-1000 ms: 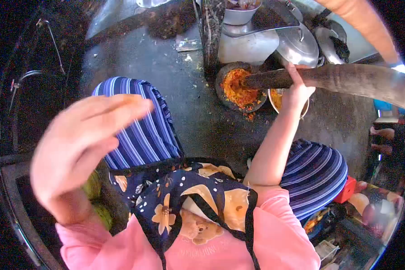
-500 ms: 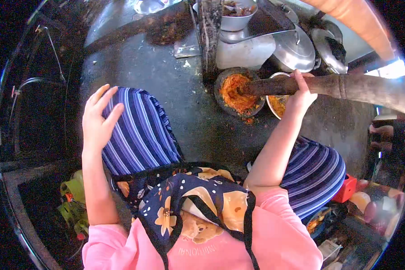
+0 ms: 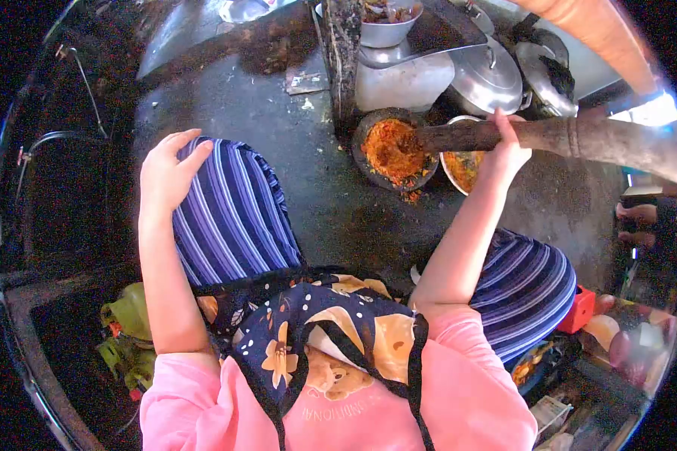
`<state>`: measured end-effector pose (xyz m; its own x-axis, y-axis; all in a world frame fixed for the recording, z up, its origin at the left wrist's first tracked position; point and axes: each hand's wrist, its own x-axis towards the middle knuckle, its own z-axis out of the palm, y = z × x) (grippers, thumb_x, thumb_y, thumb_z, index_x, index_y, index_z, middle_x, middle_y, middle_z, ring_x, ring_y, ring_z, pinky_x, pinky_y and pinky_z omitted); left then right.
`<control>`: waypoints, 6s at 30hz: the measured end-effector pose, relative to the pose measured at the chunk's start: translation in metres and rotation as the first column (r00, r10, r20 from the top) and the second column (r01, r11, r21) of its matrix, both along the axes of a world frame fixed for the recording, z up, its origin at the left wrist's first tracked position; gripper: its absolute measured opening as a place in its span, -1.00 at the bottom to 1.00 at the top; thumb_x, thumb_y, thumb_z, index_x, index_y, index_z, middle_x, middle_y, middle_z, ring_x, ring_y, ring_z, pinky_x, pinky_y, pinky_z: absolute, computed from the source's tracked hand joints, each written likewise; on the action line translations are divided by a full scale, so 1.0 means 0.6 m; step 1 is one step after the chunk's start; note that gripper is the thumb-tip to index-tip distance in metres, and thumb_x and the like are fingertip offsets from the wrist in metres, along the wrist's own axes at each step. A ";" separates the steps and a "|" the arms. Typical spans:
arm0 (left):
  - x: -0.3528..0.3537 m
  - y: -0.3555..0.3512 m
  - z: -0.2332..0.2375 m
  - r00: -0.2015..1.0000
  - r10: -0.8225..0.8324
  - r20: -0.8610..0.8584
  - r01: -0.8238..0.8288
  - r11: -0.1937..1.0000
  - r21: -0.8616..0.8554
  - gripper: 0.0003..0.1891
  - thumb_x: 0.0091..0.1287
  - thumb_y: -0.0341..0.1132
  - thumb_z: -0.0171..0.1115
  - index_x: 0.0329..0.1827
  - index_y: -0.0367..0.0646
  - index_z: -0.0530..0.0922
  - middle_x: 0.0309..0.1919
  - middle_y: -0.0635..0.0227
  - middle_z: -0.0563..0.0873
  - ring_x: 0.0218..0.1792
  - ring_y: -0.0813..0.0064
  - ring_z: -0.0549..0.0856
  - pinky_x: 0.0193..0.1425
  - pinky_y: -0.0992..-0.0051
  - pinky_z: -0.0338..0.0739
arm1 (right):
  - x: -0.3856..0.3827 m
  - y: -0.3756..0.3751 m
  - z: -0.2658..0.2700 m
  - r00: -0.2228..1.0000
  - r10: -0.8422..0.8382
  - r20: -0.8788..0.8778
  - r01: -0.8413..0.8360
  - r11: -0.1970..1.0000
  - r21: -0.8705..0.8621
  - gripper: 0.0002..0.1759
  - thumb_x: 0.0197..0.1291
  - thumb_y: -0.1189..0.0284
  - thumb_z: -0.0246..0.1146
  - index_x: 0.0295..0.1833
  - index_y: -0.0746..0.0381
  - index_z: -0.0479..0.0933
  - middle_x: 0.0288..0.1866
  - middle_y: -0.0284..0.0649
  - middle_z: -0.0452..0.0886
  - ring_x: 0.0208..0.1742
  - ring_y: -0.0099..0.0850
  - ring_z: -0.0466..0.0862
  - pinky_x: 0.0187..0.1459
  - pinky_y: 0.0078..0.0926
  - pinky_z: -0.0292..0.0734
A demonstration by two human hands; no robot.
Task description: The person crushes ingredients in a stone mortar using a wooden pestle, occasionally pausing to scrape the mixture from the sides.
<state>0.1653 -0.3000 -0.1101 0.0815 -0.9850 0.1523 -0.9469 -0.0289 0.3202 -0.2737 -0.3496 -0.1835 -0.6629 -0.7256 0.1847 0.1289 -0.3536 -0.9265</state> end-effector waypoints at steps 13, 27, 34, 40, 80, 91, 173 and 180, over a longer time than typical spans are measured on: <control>-0.010 -0.003 0.000 0.999 -0.040 0.006 0.040 0.999 -0.009 -0.56 0.14 -0.03 0.21 -0.06 -0.18 0.62 -0.06 0.14 0.64 0.00 0.19 0.61 0.11 0.35 0.43 | 0.031 -0.001 -0.013 0.994 -0.003 -0.112 -0.004 0.999 -0.054 -0.73 -0.18 0.62 0.42 -0.33 0.28 0.49 -0.35 -0.30 0.53 -0.32 -0.45 0.48 -0.14 -0.47 0.38; -0.009 0.001 0.008 1.000 -0.005 0.000 0.005 1.000 0.018 -0.57 0.16 -0.07 0.21 -0.04 -0.20 0.61 -0.04 0.14 0.64 0.04 0.22 0.60 0.14 0.41 0.41 | 0.059 -0.006 -0.023 0.974 -0.011 -0.225 -0.010 0.996 -0.091 -0.81 -0.10 0.58 0.39 -0.36 0.28 0.49 -0.41 -0.28 0.53 -0.34 -0.41 0.50 -0.15 -0.42 0.39; -0.002 0.004 0.011 0.999 0.034 0.000 -0.034 0.999 0.021 -0.57 0.17 -0.06 0.21 -0.04 -0.20 0.61 -0.05 0.15 0.65 0.02 0.24 0.61 0.11 0.43 0.43 | 0.063 -0.022 -0.169 0.911 0.027 -0.412 0.047 0.985 0.168 -0.69 -0.33 0.63 0.46 -0.41 0.23 0.49 -0.41 -0.33 0.53 -0.31 -0.45 0.47 -0.08 -0.43 0.38; -0.033 0.038 0.042 0.887 -0.432 -0.164 0.415 0.901 -0.130 -0.67 0.09 -0.34 0.26 -0.07 -0.24 0.59 -0.07 0.16 0.66 0.02 0.20 0.61 0.15 0.36 0.42 | 0.104 -0.001 -0.100 0.984 0.085 -0.156 -0.081 0.996 0.027 -0.70 -0.22 0.64 0.46 -0.38 0.24 0.47 -0.40 -0.34 0.51 -0.30 -0.46 0.49 -0.14 -0.47 0.41; -0.183 0.176 0.313 0.140 -0.974 0.180 0.987 0.123 -0.099 -0.75 -0.01 -0.27 0.18 -0.24 0.06 0.66 -0.38 0.63 0.63 -0.25 0.56 0.58 -0.17 0.37 0.49 | 0.115 -0.015 -0.228 0.996 -0.014 0.092 0.011 0.999 0.037 -0.39 -0.20 0.75 0.39 0.06 0.28 0.39 -0.10 -0.23 0.54 -0.15 -0.42 0.54 -0.06 -0.33 0.51; -0.167 0.142 0.295 0.145 -0.974 0.175 0.989 0.137 -0.055 -0.75 -0.01 -0.26 0.18 -0.24 0.06 0.66 -0.38 0.62 0.63 -0.27 0.56 0.57 -0.18 0.37 0.49 | 0.111 -0.002 -0.071 0.993 -0.060 -0.098 0.064 0.997 0.040 -0.77 -0.17 0.70 0.36 -0.32 0.32 0.54 -0.33 -0.25 0.56 -0.28 -0.39 0.52 -0.11 -0.40 0.45; -0.066 -0.095 -0.032 0.799 -0.163 0.579 -0.182 0.852 0.491 -0.53 0.20 0.08 0.05 -0.19 -0.16 0.67 -0.14 0.11 0.68 -0.05 0.18 0.65 0.05 0.25 0.52 | 0.049 -0.001 -0.082 0.993 -0.112 -0.025 0.112 0.994 -0.011 -0.67 -0.20 0.66 0.43 -0.26 0.28 0.49 -0.30 -0.30 0.55 -0.27 -0.43 0.50 -0.11 -0.43 0.41; -0.060 -0.098 -0.036 0.805 -0.183 0.565 -0.172 0.839 0.517 -0.55 0.21 0.06 0.03 -0.18 -0.13 0.67 -0.12 0.14 0.68 -0.05 0.18 0.65 0.05 0.25 0.52 | 0.044 -0.001 -0.068 0.972 -0.027 -0.233 0.045 0.996 0.071 -0.79 -0.27 0.61 0.38 -0.46 0.25 0.48 -0.47 -0.32 0.52 -0.39 -0.45 0.48 -0.22 -0.47 0.40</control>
